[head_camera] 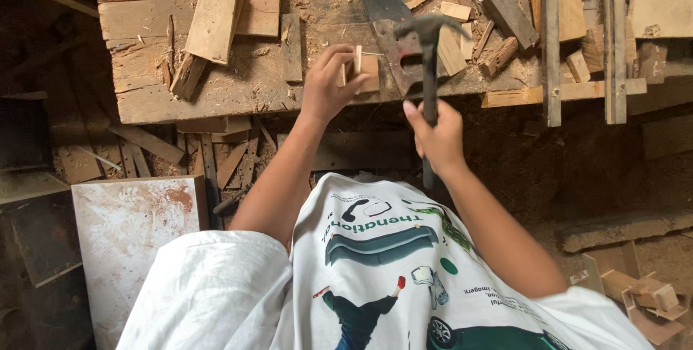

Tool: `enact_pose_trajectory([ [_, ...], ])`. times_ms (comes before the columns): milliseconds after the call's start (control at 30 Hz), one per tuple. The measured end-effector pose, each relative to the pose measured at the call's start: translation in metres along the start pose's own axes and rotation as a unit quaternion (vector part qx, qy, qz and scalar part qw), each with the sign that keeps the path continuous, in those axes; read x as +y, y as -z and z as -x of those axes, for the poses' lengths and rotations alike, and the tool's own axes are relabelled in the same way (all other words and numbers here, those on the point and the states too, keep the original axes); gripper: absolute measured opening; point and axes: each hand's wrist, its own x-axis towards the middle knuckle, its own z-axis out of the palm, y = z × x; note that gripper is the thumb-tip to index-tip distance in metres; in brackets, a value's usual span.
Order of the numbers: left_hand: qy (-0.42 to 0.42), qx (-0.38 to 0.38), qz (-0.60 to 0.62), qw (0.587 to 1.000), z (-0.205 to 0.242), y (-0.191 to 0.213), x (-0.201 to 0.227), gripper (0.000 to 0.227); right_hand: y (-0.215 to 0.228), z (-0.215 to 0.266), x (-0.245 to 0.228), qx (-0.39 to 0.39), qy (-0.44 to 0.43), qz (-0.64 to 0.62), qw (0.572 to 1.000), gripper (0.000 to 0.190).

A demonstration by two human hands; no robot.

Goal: The person repeatedly strikes small wooden blocks with a hammer on a cluttered workbench. They adjust the blocks between strikes and occasionally inspect them. The task continues without a visible final assembly or destination.

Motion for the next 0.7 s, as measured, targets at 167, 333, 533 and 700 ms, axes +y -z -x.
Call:
enact_pose_trajectory([
  [167, 0.024, 0.004, 0.010, 1.000, 0.000, 0.009, 0.010, 0.042, -0.007, -0.050, 0.001, -0.009, -0.019, -0.065, 0.998, 0.031],
  [333, 0.026, -0.017, 0.023, 0.999, -0.008, 0.018, 0.028, 0.055, -0.017, -0.076, 0.015, -0.041, -0.022, -0.072, 0.996, 0.031],
  [533, 0.026, -0.024, 0.012, 0.999, -0.008, 0.019, 0.028, 0.068, -0.040, -0.113, 0.035, -0.069, -0.026, -0.111, 0.991, 0.024],
  [700, 0.017, -0.026, 0.009, 0.999, -0.006, 0.019, 0.025, 0.075, -0.053, -0.138, 0.045, -0.084, -0.035, -0.189, 0.978, 0.019],
])
